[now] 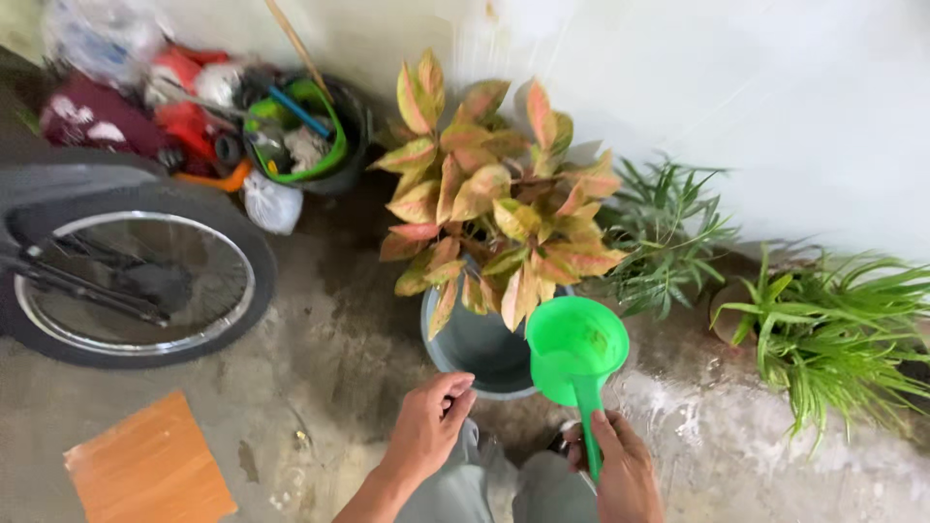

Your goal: The person uses a green plastic scoop to pour water from a large basin onto a potted Aglaonema plant. They repeatedly scoop water and pour it over the leaves and into the pot, occasionally adjusting the plant's position.

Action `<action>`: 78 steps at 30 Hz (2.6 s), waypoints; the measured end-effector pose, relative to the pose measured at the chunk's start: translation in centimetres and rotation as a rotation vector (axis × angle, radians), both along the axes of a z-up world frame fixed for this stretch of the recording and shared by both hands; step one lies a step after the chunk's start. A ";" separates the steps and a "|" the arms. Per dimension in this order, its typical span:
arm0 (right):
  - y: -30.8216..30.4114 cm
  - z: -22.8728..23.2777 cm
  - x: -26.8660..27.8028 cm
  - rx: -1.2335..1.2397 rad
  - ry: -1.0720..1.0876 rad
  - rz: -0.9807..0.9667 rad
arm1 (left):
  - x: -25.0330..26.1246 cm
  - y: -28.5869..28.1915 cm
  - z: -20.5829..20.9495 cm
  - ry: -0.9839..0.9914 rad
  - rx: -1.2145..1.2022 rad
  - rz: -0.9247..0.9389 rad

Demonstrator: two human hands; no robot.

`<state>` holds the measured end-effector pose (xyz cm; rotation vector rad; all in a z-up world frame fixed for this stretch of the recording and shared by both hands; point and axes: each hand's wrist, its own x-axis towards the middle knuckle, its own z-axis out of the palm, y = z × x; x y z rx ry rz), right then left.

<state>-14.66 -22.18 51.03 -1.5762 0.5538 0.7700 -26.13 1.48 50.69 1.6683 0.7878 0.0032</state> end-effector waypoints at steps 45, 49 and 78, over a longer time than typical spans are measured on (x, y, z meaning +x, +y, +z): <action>-5.3 13.2 12.6 0.328 -0.195 0.689 | 24.3 -4.2 12.9 0.105 0.914 -0.410; -5.2 14.3 13.0 0.292 -0.071 0.610 | 24.2 -5.0 11.6 0.158 0.859 -0.462; -2.8 19.5 8.6 0.044 -0.243 0.368 | 15.9 -2.8 29.9 -0.369 0.542 -0.080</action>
